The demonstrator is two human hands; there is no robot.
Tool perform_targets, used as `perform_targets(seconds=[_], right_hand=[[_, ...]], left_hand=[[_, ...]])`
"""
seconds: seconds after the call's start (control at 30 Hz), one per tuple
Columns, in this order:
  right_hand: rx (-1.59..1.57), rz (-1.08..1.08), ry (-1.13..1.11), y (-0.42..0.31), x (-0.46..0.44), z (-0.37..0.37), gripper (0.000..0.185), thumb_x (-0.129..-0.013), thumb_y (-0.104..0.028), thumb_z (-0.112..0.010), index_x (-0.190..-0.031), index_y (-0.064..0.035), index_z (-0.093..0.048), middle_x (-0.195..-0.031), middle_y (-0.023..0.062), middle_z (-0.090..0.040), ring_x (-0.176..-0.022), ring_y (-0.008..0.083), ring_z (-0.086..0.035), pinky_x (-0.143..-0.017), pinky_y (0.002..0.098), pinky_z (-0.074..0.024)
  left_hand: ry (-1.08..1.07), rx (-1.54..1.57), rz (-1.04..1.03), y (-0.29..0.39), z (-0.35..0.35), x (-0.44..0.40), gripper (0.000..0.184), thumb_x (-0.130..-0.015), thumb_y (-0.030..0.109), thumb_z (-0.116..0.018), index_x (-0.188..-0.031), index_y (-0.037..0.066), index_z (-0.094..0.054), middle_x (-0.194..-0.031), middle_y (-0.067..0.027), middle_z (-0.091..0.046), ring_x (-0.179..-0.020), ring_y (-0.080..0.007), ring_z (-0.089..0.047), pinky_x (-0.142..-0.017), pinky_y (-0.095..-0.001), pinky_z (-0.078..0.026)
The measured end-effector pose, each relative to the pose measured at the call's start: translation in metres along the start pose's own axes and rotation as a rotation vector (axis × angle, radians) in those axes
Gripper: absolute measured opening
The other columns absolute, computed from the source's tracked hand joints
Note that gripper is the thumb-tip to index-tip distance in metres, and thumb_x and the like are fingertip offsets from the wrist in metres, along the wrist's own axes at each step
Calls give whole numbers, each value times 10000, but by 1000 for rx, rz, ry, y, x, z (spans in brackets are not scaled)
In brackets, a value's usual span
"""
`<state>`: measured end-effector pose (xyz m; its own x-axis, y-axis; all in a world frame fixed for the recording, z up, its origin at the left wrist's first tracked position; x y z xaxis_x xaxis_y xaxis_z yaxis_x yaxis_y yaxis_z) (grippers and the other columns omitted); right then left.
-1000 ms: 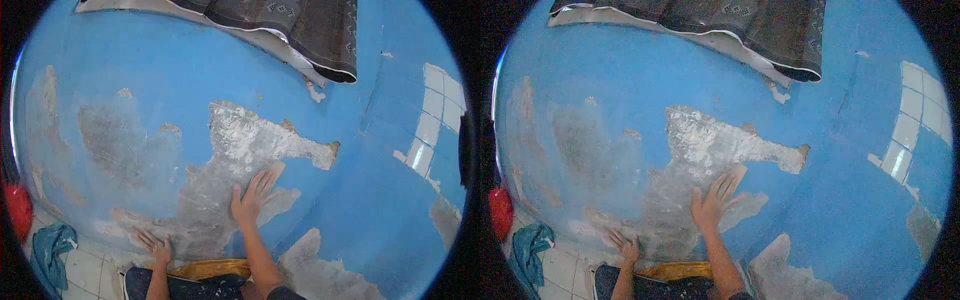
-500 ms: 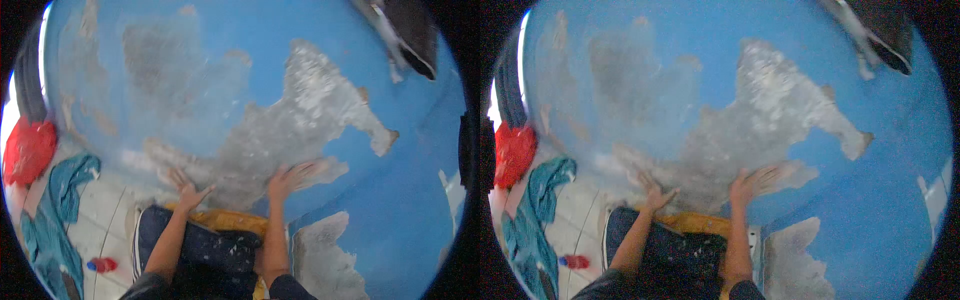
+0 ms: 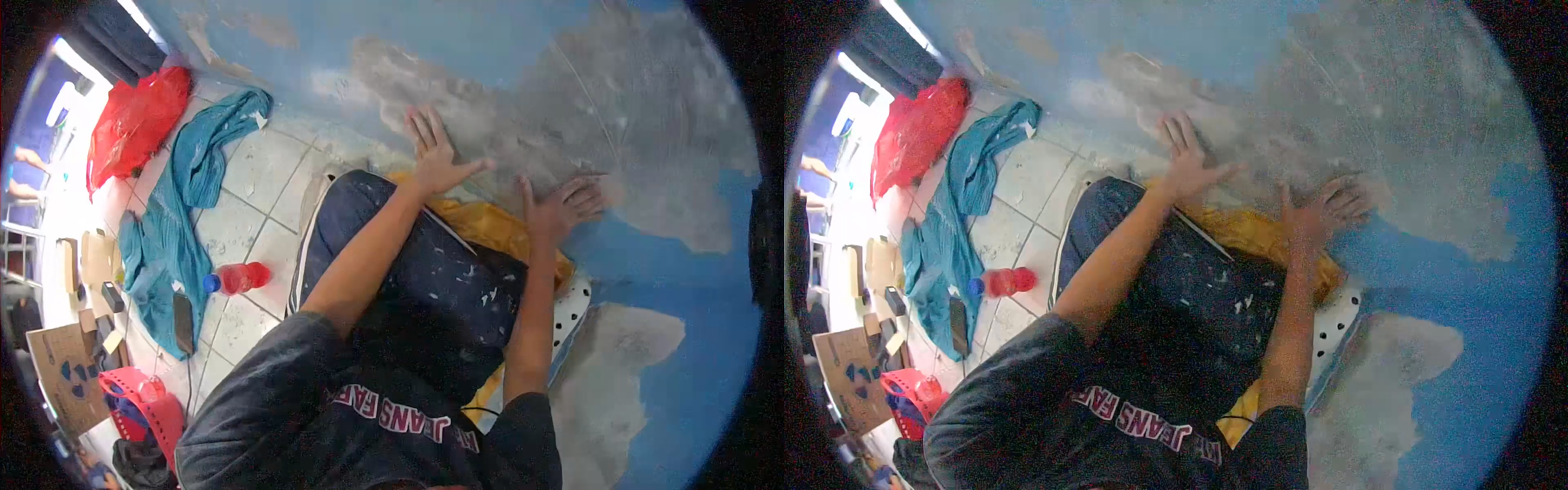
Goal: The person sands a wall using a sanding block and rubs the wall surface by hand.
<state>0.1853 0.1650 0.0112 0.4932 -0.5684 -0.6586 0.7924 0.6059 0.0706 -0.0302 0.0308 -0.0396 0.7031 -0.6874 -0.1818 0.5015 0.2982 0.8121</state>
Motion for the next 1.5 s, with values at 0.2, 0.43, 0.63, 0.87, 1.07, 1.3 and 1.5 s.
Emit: perform_targets(seconds=[0.2,0.43,0.63,0.87,1.07,1.3,1.5], right_hand=[[166,233,194,-7,-7,36,1079,-810,-777,-445,-1522,-55,-75,-1553,279,-50,-1421,501,-1,-1036,750,20],[-162,-268,173,65,-15,15,1106,-833,-790,-361,-1507,-5,30,-1563,261,52,-1422,502,36,-1032,742,5],[-86,-130,252,22,-17,23,1123,-844,-786,-337,-1484,48,59,-1543,307,60,-1418,507,46,-1037,738,-51],[243,147,280,-5,0,-5,1001,-895,-725,-326,-1510,-12,12,-1548,299,-14,-1423,497,-28,-1058,708,-125],[141,-34,252,13,-38,29,871,-941,-665,-291,-1521,-47,-89,-1560,269,-42,-1417,481,-139,-1030,718,-184],[136,244,256,-25,-9,9,839,-952,-641,-303,-1519,-52,-114,-1563,259,-51,-1434,466,-67,-1029,741,-115],[-7,36,296,-17,-7,8,824,-960,-599,-358,-1518,-45,-112,-1550,289,-51,-1427,484,-43,-1024,757,-3]], left_hand=[[24,-113,-24,-10,-12,-8,1438,-655,824,-599,-1428,-105,181,-1432,-404,276,-1336,-528,287,-1093,-643,39],[80,-57,96,5,-1,-2,1342,-702,865,-479,-1457,18,238,-1473,-290,327,-1350,-451,333,-1083,-666,-60],[44,-109,132,2,-2,-3,1332,-700,876,-458,-1457,42,254,-1486,-262,328,-1359,-433,329,-1075,-679,-78],[-7,-118,169,9,3,-3,1322,-691,897,-426,-1474,50,221,-1500,-239,318,-1374,-424,308,-1067,-687,-110],[-42,-70,134,7,10,2,1262,-737,874,-390,-1481,40,196,-1503,-240,312,-1378,-420,302,-1065,-689,-118],[54,-23,166,11,3,-8,1232,-755,870,-357,-1474,49,215,-1509,-236,301,-1382,-410,299,-1064,-688,-133],[-129,-6,171,11,0,-5,1220,-785,834,-382,-1465,17,217,-1486,-292,300,-1367,-446,304,-1075,-680,-105]])
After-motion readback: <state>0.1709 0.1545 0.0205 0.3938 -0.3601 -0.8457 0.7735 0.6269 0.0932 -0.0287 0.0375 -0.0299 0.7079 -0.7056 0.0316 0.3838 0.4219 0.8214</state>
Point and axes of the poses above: each hand's wrist, its own x-axis away from the middle knuckle, its own z-axis out of the back of the hand, y = z × x, the point moved 6 cm from there along -x, towards the middle knuckle
